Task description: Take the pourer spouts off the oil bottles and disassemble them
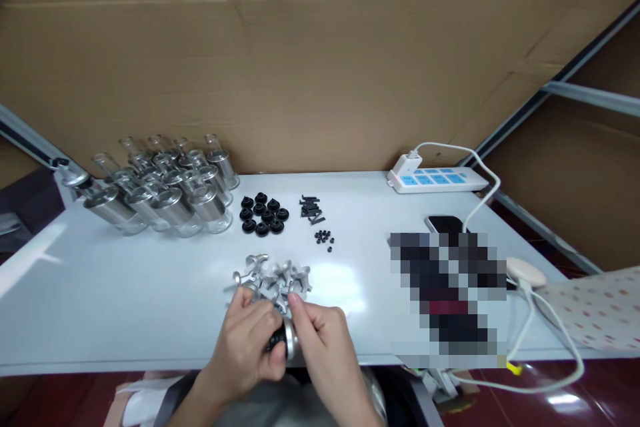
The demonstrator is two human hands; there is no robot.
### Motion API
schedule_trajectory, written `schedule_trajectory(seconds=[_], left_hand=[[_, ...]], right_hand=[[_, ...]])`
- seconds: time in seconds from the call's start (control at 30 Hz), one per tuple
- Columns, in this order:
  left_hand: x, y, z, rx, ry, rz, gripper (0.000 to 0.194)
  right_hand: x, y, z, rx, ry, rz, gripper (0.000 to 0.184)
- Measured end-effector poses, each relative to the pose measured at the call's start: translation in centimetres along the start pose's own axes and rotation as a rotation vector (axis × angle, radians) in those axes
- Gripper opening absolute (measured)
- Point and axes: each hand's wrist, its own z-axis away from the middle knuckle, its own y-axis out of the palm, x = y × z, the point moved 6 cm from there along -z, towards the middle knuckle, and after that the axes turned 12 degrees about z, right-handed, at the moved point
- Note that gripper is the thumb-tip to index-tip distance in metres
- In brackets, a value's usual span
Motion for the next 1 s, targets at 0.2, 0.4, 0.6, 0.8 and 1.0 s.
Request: schedule_trajectory(seconds=[0.2,0.4,0.6,0.8,1.0], left_hand=[[0.1,-1.2,-0.7,-0.054,-0.105,0.037,0.037],[0.3,-2.3,-0.4,-0.075,-0.241,0.196,0.04],[0.6,-2.2,-0.1,-0.013,-0.353,0.293,0.04],[1.5,-1.2,0.0,0.033,-0.474,0.418,0.043],[1.6,-1.6,-0.5,0.01,-0.423,0.375,0.039]], right_hand=[[2.5,-0.7,0.9,-0.187,-0.245,0.068,0.043],[5.8,-1.2,2.9,-0.423,-0.783,0.266,0.031],[6.5,-1.3,3.6,-0.456,-1.024,0.429,0.031],[6.8,-1.9,3.6,-0.479,-1.122,0.614,0.036],[6.6,-2.2,3.0,-0.465,-1.04,0.607,0.039]])
